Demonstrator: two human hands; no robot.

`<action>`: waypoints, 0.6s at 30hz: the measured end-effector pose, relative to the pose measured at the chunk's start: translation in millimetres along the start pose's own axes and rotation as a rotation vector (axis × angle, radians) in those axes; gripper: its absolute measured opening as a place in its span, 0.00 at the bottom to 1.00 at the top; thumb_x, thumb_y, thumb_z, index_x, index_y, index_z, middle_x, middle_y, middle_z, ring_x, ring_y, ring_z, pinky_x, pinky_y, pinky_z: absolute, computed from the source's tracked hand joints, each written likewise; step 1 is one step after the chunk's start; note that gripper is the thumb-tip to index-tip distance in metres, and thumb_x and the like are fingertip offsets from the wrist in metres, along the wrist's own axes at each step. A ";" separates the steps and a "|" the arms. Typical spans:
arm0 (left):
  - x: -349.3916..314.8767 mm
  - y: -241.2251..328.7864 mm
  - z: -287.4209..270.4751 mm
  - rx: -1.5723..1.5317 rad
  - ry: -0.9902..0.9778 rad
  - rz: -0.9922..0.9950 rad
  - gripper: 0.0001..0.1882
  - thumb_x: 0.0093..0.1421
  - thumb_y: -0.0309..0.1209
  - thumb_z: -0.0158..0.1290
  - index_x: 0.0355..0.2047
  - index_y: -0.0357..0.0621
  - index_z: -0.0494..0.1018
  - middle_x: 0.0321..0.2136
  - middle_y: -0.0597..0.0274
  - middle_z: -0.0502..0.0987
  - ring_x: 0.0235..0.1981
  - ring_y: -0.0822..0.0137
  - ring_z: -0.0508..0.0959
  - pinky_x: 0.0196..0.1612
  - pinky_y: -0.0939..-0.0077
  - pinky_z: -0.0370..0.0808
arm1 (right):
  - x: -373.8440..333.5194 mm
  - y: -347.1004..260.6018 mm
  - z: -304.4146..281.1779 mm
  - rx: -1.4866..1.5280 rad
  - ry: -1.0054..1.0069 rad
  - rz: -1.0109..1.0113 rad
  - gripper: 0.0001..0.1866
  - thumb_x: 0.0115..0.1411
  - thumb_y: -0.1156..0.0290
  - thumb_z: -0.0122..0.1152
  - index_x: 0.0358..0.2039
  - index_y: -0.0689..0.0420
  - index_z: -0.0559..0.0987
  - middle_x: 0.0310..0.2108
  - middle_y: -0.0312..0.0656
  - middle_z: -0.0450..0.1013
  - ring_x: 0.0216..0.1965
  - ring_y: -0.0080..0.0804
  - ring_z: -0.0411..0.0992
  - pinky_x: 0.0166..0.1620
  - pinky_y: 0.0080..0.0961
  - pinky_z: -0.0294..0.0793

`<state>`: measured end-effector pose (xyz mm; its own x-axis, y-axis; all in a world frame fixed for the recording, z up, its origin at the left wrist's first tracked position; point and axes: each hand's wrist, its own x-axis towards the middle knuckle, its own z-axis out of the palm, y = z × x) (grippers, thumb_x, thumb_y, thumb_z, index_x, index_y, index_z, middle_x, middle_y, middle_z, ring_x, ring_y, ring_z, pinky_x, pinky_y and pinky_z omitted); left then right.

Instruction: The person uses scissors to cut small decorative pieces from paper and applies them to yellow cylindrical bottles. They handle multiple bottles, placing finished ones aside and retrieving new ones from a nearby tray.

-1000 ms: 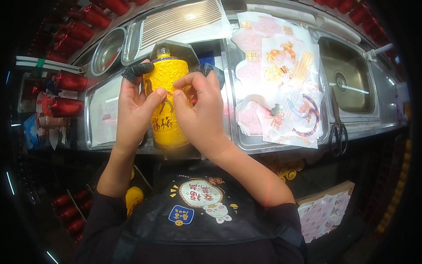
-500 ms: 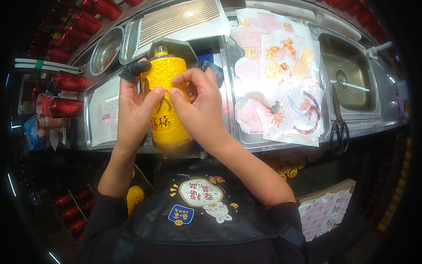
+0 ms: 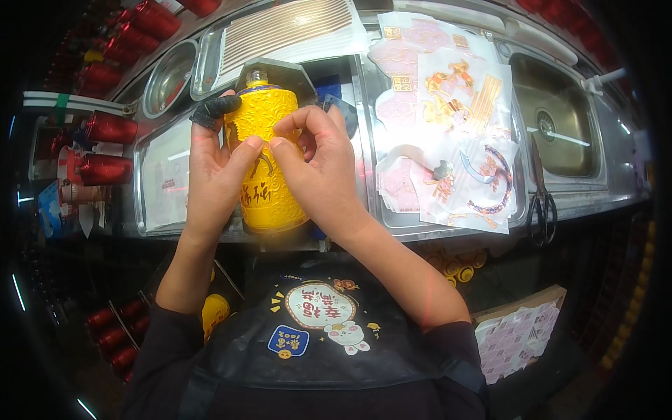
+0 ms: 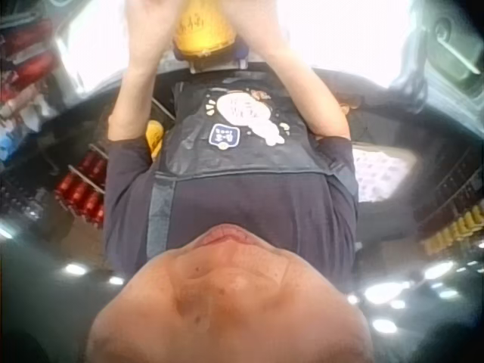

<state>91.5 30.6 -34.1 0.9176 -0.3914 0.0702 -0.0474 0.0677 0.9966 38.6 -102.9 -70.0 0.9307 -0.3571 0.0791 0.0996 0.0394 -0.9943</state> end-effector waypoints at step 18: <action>0.2 -3.5 -0.2 0.050 0.016 0.027 0.33 0.61 0.17 0.54 0.64 0.35 0.53 0.55 0.52 0.67 0.56 0.64 0.73 0.57 0.70 0.73 | 0.9 2.1 2.0 0.017 0.013 -0.032 0.07 0.57 0.76 0.62 0.36 0.59 0.76 0.36 0.36 0.63 0.31 0.18 0.63 0.37 0.15 0.65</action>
<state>91.9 30.6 -37.5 0.9219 -0.3752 0.0966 -0.0915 0.0314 0.9953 40.4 -101.3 -71.9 0.9223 -0.3704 0.1099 0.1353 0.0434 -0.9898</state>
